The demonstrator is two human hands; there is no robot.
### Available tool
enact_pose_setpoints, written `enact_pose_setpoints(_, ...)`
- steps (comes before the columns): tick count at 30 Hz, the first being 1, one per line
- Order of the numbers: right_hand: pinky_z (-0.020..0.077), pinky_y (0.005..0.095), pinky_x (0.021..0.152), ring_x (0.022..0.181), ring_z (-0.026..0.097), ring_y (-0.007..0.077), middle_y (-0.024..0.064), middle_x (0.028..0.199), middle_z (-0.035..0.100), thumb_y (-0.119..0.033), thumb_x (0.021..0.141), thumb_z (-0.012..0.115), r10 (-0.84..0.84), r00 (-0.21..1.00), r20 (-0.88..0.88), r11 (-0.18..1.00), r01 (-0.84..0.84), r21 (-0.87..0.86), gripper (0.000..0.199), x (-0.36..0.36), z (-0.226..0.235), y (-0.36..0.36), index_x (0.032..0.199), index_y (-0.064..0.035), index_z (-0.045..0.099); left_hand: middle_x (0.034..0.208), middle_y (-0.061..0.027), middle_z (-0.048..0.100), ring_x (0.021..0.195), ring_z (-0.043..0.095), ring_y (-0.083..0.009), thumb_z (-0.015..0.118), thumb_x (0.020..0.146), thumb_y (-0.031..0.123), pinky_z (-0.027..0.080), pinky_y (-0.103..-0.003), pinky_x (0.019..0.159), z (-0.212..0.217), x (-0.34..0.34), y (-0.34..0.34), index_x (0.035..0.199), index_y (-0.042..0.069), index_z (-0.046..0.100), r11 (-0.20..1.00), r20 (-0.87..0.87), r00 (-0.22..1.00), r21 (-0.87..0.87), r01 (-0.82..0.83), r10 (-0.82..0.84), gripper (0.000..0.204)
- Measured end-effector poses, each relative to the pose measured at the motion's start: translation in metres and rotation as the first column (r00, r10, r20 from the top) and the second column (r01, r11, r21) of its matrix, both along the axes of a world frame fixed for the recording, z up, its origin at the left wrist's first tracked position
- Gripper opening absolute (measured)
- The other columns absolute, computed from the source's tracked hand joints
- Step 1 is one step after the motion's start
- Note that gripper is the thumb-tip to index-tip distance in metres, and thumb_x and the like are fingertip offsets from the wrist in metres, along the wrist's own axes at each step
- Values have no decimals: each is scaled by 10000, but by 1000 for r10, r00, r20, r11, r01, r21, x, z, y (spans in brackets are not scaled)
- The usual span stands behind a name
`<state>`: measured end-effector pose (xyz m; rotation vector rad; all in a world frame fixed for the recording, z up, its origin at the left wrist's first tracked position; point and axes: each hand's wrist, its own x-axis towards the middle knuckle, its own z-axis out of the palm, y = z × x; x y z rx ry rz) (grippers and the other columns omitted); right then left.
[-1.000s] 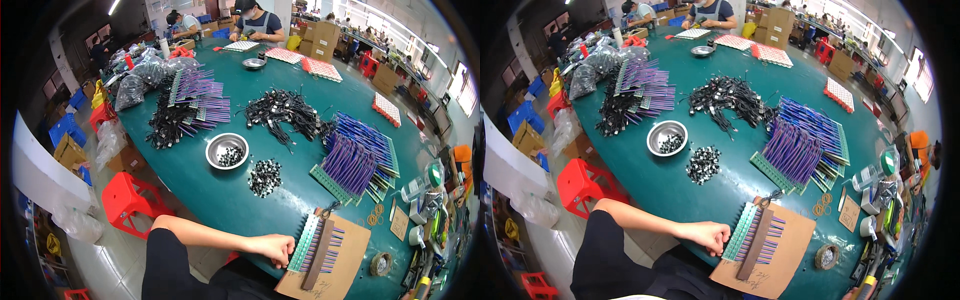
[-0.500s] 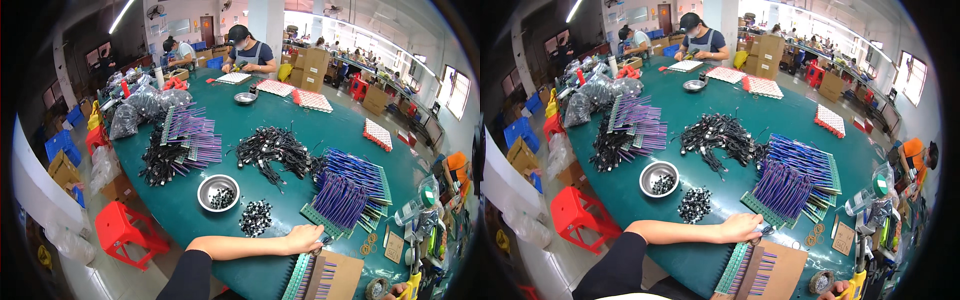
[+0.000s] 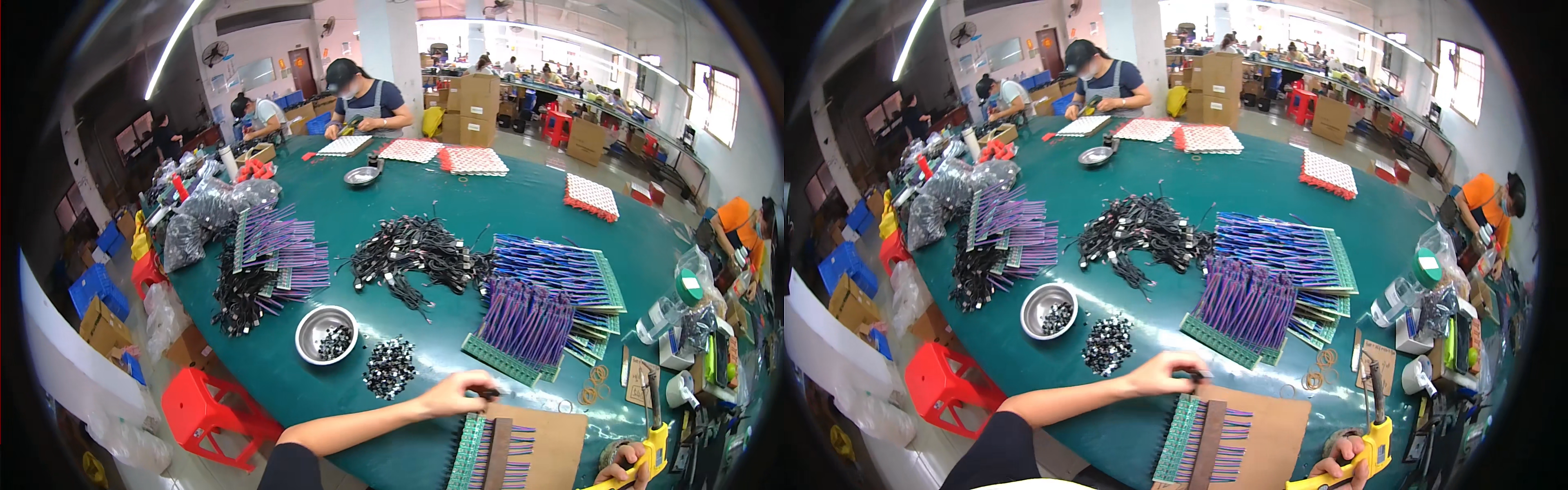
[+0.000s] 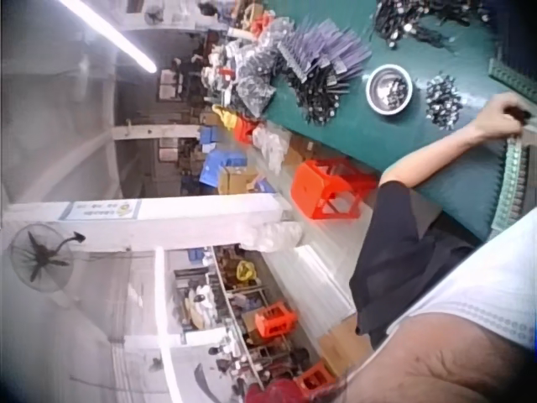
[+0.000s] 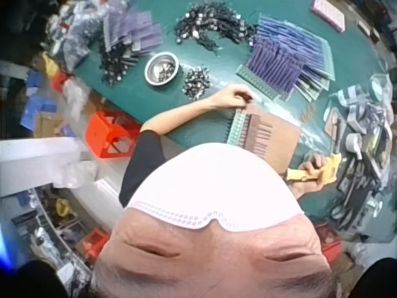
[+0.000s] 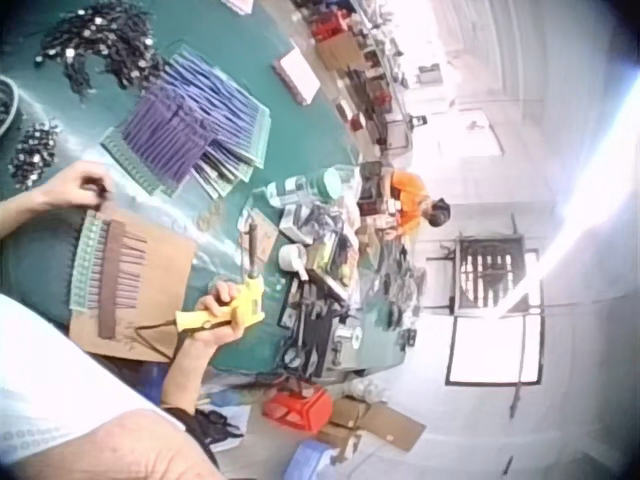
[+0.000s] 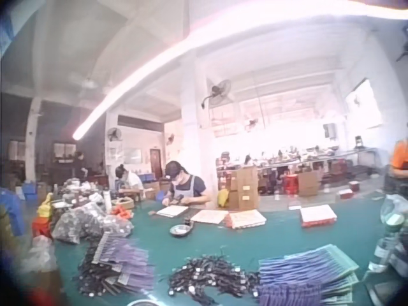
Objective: The person solders wires of black cables to circuit boards using a soldering iron. The person then picks up small electronic components from the table, inserts them onto the circuit boards, and solders them using the soldering iron.
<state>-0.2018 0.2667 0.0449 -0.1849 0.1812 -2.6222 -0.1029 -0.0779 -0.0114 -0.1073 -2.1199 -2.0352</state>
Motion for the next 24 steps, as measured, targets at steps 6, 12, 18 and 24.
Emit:
enact_pose_setpoints(6,484,279,731,951,443,192,76,1051,461,-107,804,621,35,998,58,999,-36,6,419,24,-2,26,1170,-30,434,1051,-114,615,1039,573,-260,518,680,7,436,-356,917,26,36,-57,992,6,639,844,115,930,-394,365,-349,335)
enact_pose_setpoints(12,492,340,882,1081,463,238,130,1166,470,-69,814,566,25,995,95,976,-45,214,483,58,-3,39,1257,12,392,1141,-83,622,1071,556,-269,500,618,-46,429,-385,937,28,51,-64,1109,69,636,693,154,897,-586,420,-414,523)
enact_pose_setpoints(18,467,308,777,972,477,240,154,1090,482,-89,807,583,-26,997,-77,810,66,582,460,69,19,46,1210,43,405,975,-76,675,957,589,-252,504,650,-8,453,-367,863,36,48,-54,921,55,696,643,75,916,-689,333,-394,338)
enact_pose_setpoints(24,482,301,691,780,557,238,169,998,553,-104,828,577,-188,728,-659,64,679,731,366,67,93,92,1117,104,491,913,-93,663,856,621,-255,534,727,5,483,-367,810,35,47,-75,900,41,666,736,53,999,-676,39,-5,221)
